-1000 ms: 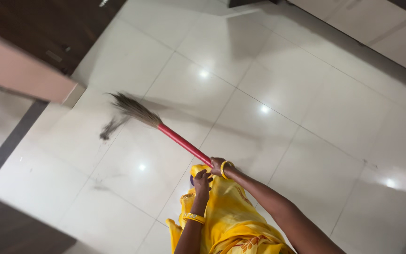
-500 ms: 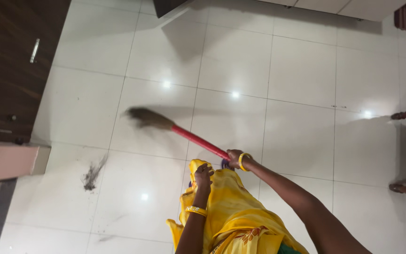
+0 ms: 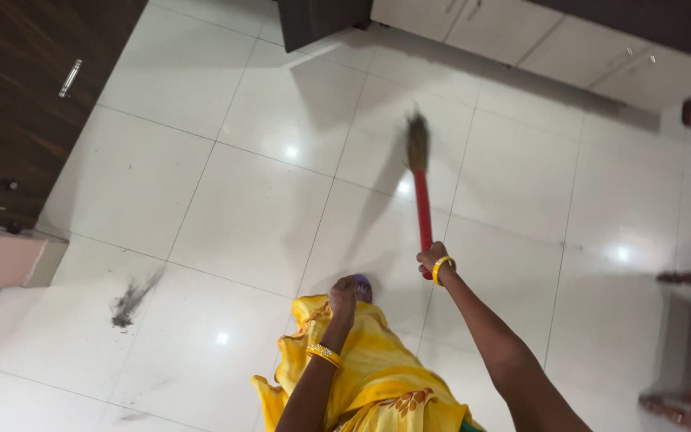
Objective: The person folds a floor mat and then sweeps dust and debris across a tiled floor using a broom.
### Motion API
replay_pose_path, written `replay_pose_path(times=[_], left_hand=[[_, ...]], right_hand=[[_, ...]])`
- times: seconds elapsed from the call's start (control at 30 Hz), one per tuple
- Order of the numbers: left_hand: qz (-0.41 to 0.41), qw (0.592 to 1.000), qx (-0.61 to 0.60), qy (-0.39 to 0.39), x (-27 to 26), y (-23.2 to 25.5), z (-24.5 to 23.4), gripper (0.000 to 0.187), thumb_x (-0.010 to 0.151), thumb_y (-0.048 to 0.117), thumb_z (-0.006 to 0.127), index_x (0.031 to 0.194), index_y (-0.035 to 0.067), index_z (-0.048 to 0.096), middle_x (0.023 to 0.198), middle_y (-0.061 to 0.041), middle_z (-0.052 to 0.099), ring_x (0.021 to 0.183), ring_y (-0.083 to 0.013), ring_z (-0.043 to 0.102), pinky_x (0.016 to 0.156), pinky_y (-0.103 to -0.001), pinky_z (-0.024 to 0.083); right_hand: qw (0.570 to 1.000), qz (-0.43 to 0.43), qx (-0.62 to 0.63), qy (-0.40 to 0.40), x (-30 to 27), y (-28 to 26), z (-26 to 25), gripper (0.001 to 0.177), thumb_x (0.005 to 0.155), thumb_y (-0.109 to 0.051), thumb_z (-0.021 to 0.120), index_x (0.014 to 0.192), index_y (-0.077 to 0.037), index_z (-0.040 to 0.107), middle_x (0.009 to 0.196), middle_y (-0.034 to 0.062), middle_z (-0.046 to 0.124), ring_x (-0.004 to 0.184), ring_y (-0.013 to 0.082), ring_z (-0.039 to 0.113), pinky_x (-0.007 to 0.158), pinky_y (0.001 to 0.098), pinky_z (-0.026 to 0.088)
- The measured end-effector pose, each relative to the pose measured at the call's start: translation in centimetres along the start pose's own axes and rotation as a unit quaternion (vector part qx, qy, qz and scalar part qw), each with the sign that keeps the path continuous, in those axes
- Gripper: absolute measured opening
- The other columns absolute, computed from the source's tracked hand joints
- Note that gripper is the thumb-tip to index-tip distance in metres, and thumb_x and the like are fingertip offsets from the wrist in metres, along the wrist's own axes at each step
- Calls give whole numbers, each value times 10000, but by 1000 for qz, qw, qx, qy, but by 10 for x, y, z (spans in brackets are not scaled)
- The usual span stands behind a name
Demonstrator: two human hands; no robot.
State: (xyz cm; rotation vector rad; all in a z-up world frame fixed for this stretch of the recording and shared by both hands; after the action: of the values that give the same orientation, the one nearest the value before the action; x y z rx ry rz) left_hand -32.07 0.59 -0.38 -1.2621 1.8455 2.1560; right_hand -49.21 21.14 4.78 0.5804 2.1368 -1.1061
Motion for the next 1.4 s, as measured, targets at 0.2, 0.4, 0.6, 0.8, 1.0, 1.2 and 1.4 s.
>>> replay_pose_path(times=[0.2,0.4,0.6,0.8,1.0,1.2,1.4], left_hand=[[-129,987,-96,-15,11,10,56,369,943,164,599,1282,29,652,966,-59,700,803,-148,712,462,-287,380],[-9,984,-169,57,10,10,69,411,885,154,620,1256,-13,677,1127,-146,771,964,-235,739,770,-308,580],[-156,959,91,216,21,12,58,559,916,340,583,1422,108,527,1177,-215,704,1076,-355,682,984,-445,481],[-121,959,113,229,20,11,58,547,894,361,617,1380,110,599,1195,-226,698,1124,-376,656,1002,-439,477],[-127,973,87,170,17,15,75,422,925,283,591,1291,81,648,1099,-197,739,1041,-332,708,953,-424,519],[-54,975,125,176,27,21,90,386,890,226,636,1235,57,680,1228,-161,656,1092,-329,665,952,-415,510],[-104,969,100,202,29,20,87,367,888,223,636,1221,84,704,1227,-142,675,1124,-309,670,963,-403,515]], right_hand=[[981,36,-189,-36,46,-27,-13,390,796,19,727,1098,73,487,814,195,639,545,241,651,447,402,513],[911,-35,-382,-151,41,-26,62,288,871,-44,572,1147,37,580,812,174,686,607,254,683,520,389,554],[864,-115,-435,-228,27,-36,148,402,973,-252,573,1256,31,543,999,234,716,859,316,728,718,419,585],[831,-204,-440,-273,38,-52,144,386,799,-120,639,1160,12,599,899,198,706,775,319,718,683,451,581],[863,-261,-387,-192,54,-43,58,457,743,-17,567,1199,-59,561,813,178,683,723,329,663,674,467,525],[969,-57,-205,-126,72,-52,9,344,799,13,561,1129,-73,515,693,136,507,510,250,503,444,431,380],[976,-52,-185,-103,116,-107,-1,188,799,32,637,943,102,537,695,154,605,491,212,617,390,349,487]])
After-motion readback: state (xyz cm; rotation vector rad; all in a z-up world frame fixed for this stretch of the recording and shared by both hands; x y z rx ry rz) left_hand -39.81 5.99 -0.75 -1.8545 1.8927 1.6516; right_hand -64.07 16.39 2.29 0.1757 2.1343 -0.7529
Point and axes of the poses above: each hand's wrist, its own x-axis towards the middle knuckle, its own z-axis out of the palm, y = z × x, the point moved 1 cm from there along x, towards the middle knuckle
